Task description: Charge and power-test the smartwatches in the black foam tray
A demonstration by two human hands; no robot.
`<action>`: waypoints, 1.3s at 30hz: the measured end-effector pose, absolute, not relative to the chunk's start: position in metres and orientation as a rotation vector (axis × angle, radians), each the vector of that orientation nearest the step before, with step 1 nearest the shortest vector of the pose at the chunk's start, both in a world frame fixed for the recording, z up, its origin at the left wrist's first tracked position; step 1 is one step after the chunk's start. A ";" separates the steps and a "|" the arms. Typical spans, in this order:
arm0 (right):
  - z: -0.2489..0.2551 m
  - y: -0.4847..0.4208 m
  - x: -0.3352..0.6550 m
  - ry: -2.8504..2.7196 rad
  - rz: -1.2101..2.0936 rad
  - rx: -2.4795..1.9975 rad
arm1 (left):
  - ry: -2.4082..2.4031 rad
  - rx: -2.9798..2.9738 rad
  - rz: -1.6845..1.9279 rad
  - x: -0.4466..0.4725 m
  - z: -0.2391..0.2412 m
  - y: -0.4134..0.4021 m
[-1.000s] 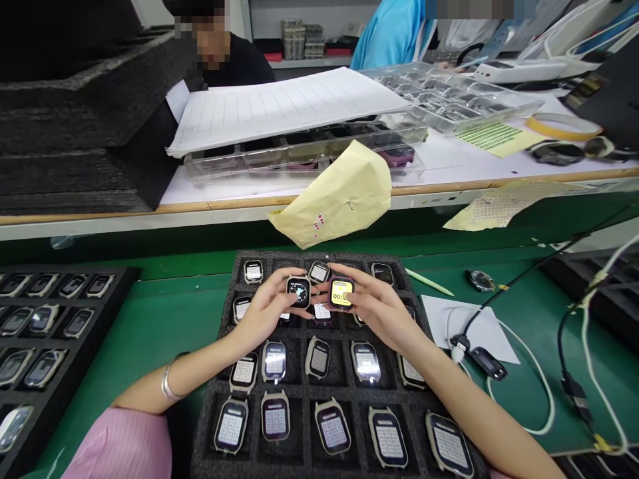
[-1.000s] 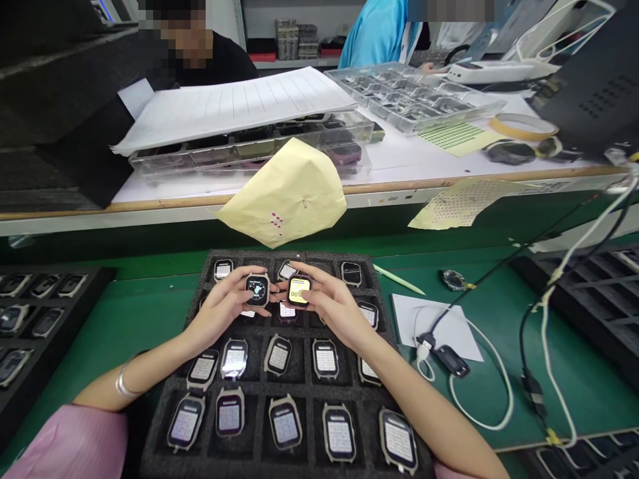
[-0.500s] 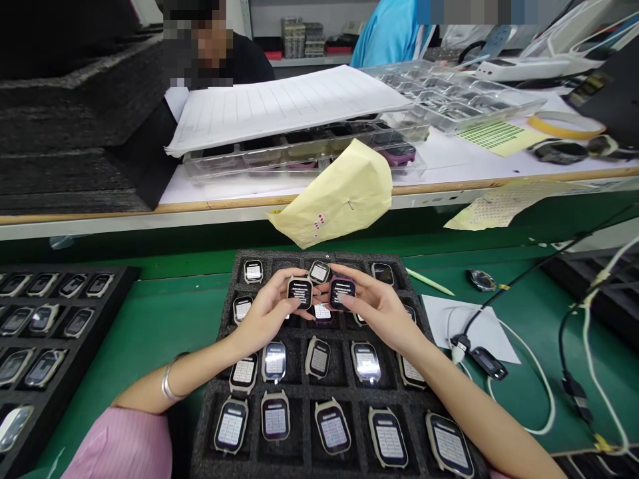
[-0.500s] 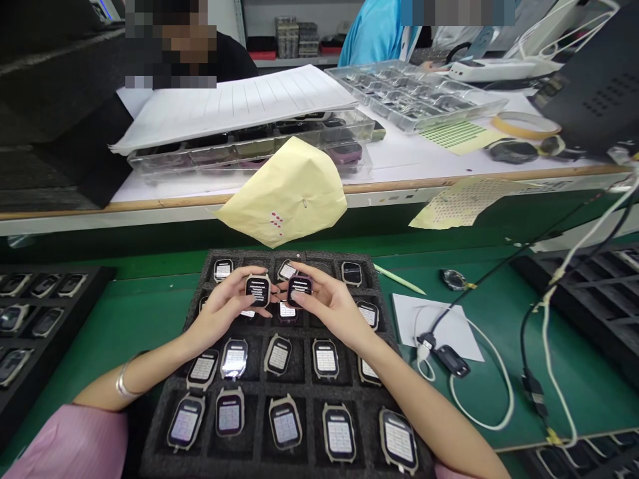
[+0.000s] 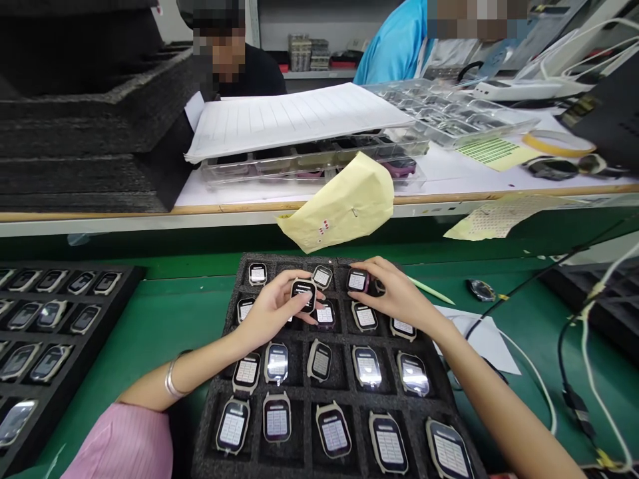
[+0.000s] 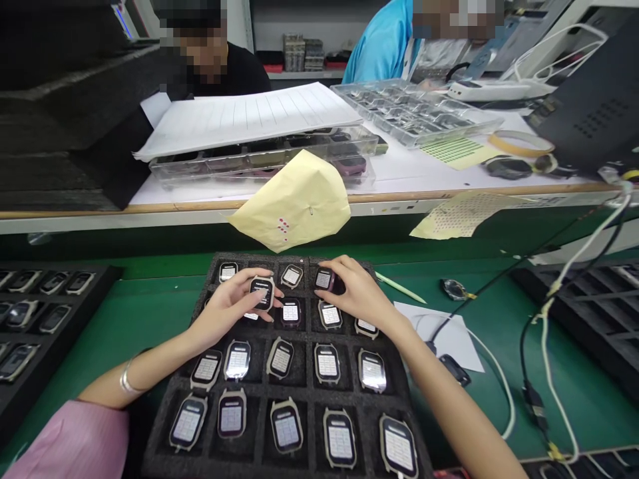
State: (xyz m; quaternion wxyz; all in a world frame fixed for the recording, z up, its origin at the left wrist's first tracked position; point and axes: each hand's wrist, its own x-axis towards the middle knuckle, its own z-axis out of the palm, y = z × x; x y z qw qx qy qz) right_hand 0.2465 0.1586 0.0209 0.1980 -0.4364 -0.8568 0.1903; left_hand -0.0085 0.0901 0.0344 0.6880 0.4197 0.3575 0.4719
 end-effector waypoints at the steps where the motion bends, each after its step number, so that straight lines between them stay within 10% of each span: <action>1: 0.019 0.163 0.249 -2.429 0.497 -1.232 | 0.804 0.938 1.056 -0.008 0.034 0.091; 20: 0.005 0.166 0.283 -1.923 0.513 -1.731 | 0.813 0.944 1.098 -0.009 0.030 0.093; 33: 0.059 0.110 0.210 -1.038 1.876 -0.943 | 0.868 0.928 1.198 -0.006 0.020 0.093; 39: 0.041 0.105 0.206 -1.046 2.008 -0.833 | 0.883 0.931 1.220 -0.007 0.018 0.094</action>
